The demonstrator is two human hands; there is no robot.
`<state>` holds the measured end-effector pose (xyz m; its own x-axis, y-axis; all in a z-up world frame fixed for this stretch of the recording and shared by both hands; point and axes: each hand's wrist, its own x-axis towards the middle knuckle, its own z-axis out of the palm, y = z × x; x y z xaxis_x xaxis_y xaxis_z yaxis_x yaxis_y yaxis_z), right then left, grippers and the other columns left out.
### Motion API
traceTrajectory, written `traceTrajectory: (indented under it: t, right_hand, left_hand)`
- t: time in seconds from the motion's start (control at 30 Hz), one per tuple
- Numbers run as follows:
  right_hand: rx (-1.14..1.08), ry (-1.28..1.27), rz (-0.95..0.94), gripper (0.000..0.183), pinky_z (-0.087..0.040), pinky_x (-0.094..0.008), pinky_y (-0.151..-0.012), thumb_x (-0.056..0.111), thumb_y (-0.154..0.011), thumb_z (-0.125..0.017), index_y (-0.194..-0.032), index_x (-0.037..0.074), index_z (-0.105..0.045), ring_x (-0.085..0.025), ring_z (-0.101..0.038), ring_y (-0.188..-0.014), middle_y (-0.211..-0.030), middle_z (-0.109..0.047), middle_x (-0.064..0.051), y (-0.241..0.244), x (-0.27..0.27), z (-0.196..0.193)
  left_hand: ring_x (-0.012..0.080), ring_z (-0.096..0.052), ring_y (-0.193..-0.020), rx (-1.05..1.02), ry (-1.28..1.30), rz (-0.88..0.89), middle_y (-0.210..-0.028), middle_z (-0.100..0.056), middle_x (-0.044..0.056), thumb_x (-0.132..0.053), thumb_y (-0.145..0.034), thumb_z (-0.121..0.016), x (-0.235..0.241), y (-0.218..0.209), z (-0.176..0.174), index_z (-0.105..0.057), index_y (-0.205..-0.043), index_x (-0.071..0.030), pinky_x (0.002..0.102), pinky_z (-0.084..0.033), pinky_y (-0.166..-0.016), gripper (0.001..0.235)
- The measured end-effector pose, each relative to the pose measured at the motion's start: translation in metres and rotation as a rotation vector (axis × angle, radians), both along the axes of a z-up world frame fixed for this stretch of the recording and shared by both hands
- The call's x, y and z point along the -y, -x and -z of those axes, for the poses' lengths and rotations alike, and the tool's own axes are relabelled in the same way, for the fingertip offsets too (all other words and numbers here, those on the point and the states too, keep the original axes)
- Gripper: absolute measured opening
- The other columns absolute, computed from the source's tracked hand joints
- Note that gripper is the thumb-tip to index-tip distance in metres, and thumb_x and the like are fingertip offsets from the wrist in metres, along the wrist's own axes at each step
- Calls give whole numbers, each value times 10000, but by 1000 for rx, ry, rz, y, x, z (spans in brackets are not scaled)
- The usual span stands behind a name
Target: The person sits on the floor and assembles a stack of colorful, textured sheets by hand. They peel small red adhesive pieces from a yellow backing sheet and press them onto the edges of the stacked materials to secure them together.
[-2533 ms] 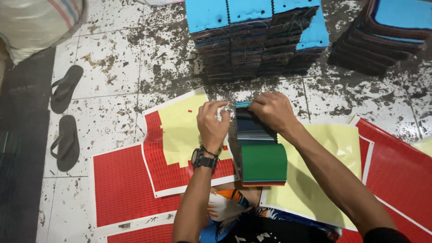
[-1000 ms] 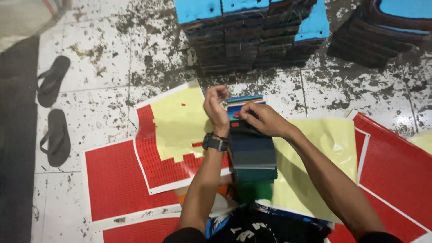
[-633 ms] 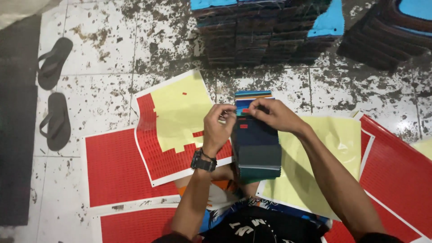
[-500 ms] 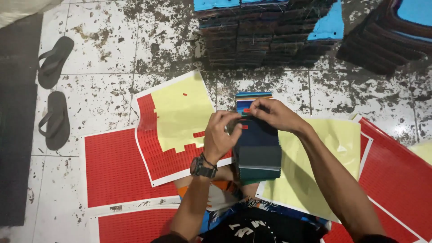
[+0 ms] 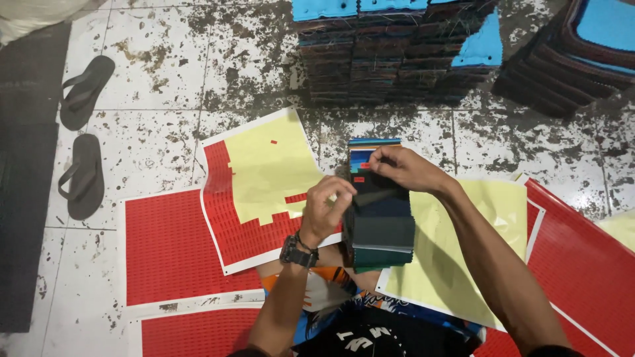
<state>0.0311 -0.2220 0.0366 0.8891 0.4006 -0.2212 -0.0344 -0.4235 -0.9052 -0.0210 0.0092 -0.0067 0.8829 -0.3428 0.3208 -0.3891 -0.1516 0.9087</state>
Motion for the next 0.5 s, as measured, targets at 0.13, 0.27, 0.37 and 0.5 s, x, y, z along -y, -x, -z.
traceTrajectory:
  t: [0.13,0.27,0.37,0.5]
  right_hand:
    - [0,41,-18,179,-561,-411,-747,195,-979,-669,-999,24,-717,-216,-656,-771,-775,-675,-92,1,-1,2]
    - [-17,77,-25,200,-566,-431,-750,220,-981,-653,-1012,32,-713,-240,-678,-777,-780,-691,-113,7,-5,-15]
    - [5,91,-39,191,-565,-458,-828,205,-979,-631,-1024,33,-702,-281,-707,-887,-890,-720,-143,8,-1,-5]
    - [37,117,-66,187,-556,-499,-860,191,-966,-639,-1023,21,-692,-372,-723,-958,-971,-735,-210,12,-6,-9]
  left_hand:
    - [306,-648,-823,193,-336,-213,-843,-635,62,-317,-931,-620,4,0,-2,-730,-1064,-182,428,-538,-728,219]
    - [328,-627,-892,263,-401,-203,-938,-594,59,-364,-929,-591,5,2,8,-740,-1077,-172,435,-526,-761,284]
    - [341,-623,-957,220,-211,-92,-1058,-665,75,-321,-857,-698,1,6,-6,-736,-899,-167,430,-525,-834,164]
    - [304,-662,-909,55,-80,24,-916,-733,29,-416,-945,-607,4,8,14,-715,-866,-179,381,-508,-830,272]
